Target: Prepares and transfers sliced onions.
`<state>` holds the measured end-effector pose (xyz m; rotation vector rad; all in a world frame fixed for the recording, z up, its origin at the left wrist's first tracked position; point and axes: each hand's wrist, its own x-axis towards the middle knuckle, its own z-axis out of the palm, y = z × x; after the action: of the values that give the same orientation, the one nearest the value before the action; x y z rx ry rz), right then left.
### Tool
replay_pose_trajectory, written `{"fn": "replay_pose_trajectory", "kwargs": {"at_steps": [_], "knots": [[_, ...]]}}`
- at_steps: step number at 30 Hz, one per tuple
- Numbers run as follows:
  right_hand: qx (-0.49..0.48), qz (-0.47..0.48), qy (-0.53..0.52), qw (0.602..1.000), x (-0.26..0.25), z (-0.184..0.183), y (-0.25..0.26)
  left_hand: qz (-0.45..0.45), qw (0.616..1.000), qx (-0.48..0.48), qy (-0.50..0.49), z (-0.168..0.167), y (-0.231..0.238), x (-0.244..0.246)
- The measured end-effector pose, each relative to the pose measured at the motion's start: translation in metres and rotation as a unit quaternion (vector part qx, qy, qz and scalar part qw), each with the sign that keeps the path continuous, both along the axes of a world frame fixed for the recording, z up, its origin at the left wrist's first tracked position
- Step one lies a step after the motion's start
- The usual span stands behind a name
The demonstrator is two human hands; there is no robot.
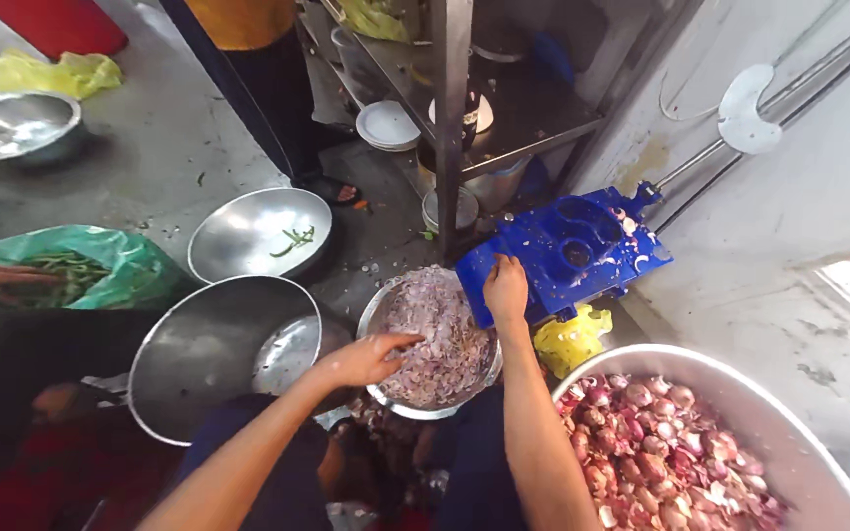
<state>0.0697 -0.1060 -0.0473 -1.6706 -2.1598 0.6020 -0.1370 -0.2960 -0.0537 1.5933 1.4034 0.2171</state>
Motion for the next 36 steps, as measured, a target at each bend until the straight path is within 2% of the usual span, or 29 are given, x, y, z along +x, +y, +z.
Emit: {"fn": "replay_pose_trajectory", "kwargs": {"at_steps": [2,5,6,9,12,14,16,19,22,24,27,30,33,36], "knots": [[0.051,0.033,-0.045,0.997,-0.016,0.0,0.022,0.039,0.996,-0.05,0.058,-0.013,-0.031,-0.023],[0.132,0.108,-0.18,0.969,-0.025,0.001,0.083,0.108,0.975,-0.045,0.189,-0.011,-0.022,-0.034],[0.129,0.13,-0.237,0.954,-0.023,0.0,0.101,0.123,0.977,-0.017,0.176,-0.01,-0.018,-0.038],[0.07,0.185,-0.363,0.911,-0.02,0.008,0.133,0.16,0.985,0.041,0.047,-0.015,-0.013,-0.064],[0.057,0.252,-0.447,0.856,-0.022,0.02,0.149,0.153,0.983,0.012,0.097,-0.015,-0.02,-0.08],[0.047,0.254,-0.481,0.838,-0.031,0.024,0.155,0.155,0.983,0.004,0.101,-0.015,-0.024,-0.085],[-0.01,0.19,-0.495,0.848,-0.045,0.024,0.161,0.157,0.985,0.005,0.068,-0.016,-0.026,-0.09],[-0.095,0.079,-0.463,0.878,-0.059,0.023,0.169,0.173,0.983,0.002,0.053,-0.018,-0.026,-0.095],[-0.094,0.036,-0.469,0.877,-0.07,0.022,0.164,0.215,0.974,0.011,0.078,-0.018,-0.03,-0.105],[-0.036,0.068,-0.477,0.876,-0.06,0.024,0.161,0.23,0.969,0.009,0.093,-0.016,-0.028,-0.105],[0.002,0.227,-0.45,0.864,-0.053,0.021,0.16,0.237,0.968,-0.006,0.086,-0.016,-0.032,-0.111],[0.0,0.27,-0.429,0.862,-0.042,0.014,0.173,0.219,0.974,0.0,0.057,-0.018,-0.033,-0.109],[-0.031,0.181,-0.418,0.89,-0.038,0.011,0.182,0.187,0.981,-0.009,0.059,-0.023,-0.027,-0.104],[-0.045,0.064,-0.446,0.891,-0.058,0.009,0.172,0.189,0.979,-0.021,0.07,-0.022,-0.027,-0.106]]}}
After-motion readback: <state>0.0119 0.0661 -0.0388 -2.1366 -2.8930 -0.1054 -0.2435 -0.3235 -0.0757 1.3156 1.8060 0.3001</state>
